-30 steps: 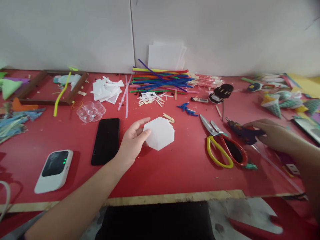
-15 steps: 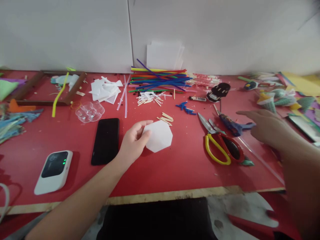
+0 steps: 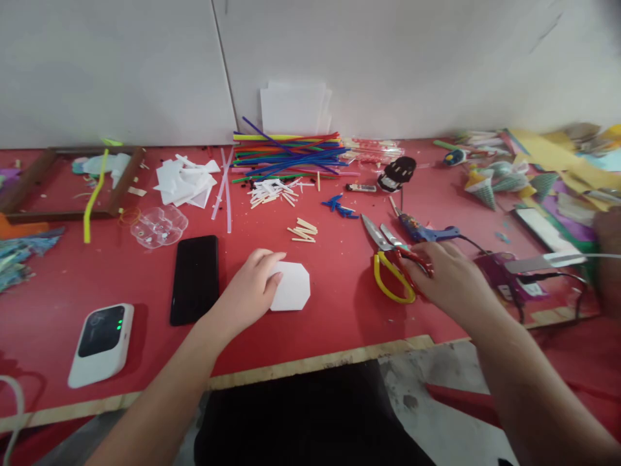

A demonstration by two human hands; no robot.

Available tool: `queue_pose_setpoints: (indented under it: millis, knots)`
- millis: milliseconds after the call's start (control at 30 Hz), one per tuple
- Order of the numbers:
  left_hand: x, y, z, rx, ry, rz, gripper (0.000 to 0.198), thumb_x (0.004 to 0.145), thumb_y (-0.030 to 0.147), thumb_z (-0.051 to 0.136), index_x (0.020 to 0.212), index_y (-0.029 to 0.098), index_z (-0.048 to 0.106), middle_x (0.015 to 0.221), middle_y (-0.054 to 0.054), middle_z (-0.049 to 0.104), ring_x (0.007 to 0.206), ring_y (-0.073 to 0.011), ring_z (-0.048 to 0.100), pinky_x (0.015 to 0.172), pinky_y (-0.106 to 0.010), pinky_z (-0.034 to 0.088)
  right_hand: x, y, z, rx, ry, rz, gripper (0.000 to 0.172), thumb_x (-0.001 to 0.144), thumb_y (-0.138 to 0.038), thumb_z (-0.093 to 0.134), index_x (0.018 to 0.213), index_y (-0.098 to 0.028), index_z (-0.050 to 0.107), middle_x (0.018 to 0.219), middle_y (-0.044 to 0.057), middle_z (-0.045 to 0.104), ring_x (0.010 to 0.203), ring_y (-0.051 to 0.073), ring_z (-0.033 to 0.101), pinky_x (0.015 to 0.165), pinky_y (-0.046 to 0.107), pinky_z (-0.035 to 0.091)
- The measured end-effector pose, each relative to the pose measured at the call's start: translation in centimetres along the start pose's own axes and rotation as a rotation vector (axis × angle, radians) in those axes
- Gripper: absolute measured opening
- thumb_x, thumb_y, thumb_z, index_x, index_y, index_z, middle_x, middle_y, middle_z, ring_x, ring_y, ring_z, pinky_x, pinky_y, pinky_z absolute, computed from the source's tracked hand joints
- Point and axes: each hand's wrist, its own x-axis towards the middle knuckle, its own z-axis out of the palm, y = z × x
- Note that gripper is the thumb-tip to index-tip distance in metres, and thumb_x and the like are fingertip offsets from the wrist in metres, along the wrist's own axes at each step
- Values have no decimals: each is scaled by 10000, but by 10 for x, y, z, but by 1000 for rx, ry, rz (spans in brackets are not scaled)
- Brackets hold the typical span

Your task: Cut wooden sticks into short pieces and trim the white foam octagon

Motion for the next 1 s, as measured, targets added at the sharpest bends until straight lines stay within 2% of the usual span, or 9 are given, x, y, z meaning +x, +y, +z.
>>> queue_pose_setpoints:
  millis: [133,267,367,533,600,667,767,833,1000]
  knots:
    - [-16,10,0,287,184,78,388,974,233,503,1337,118,573,1451,-209,504,1313,-381,488,1093,-593,425,-7,-3,5,68,35,-3,392,917,-531,526,1070,-186,632,994,155,668,980,352,639,882,477,497]
    - [-37,16,7,260,203,196,339,983,248,521,1302,143,567,1352,-159,603,1287,-326,526,1103,-520,454,-8,6,7,35,29,111,455,873,-542,561,1129,-173,632,1029,193,665,988,401,633,857,536,498]
    - [-45,13,18,267,246,180,452,976,339,567,1374,142,487,1460,-190,518,1416,-364,414,1142,-547,413,-8,7,8,62,11,121,463,859,-514,574,1138,-151,645,1026,201,675,980,399,641,848,534,498]
    - [-36,7,28,226,296,131,680,925,521,620,1424,133,368,1529,-247,425,1483,-411,317,1153,-598,376,-13,-12,14,106,-56,172,439,820,-464,611,1115,-142,659,1031,173,683,1003,364,642,858,479,502]
    - [-30,7,28,229,278,116,693,917,533,623,1414,124,364,1555,-269,382,1496,-426,285,1147,-624,365,-17,-20,17,130,-111,214,455,811,-497,624,1108,-153,655,1048,163,684,970,346,650,812,460,511]
    - [-25,7,27,263,216,96,615,929,490,615,1389,136,413,1580,-262,353,1498,-438,270,1130,-644,367,-21,-22,19,180,-133,227,452,825,-532,612,1088,-169,664,1062,153,679,924,320,659,783,448,516]
    - [-23,11,25,326,103,80,419,950,381,580,1312,173,542,1572,-207,398,1447,-428,359,1096,-622,409,-22,-15,19,200,-2,168,443,888,-548,539,1089,-177,675,1074,165,664,1012,330,641,882,477,498]
    - [-24,16,25,362,95,63,351,947,332,570,1259,178,609,1526,-193,458,1362,-415,453,1061,-593,450,-20,-7,19,147,77,128,481,909,-535,508,1161,-152,653,1100,199,656,1108,371,604,957,526,460]
    - [-37,33,26,438,134,-20,375,920,370,624,1243,186,670,1380,-202,557,1170,-411,554,934,-575,525,-10,8,24,197,-42,109,509,913,-438,492,1308,-130,579,1055,186,684,998,350,644,884,497,500]
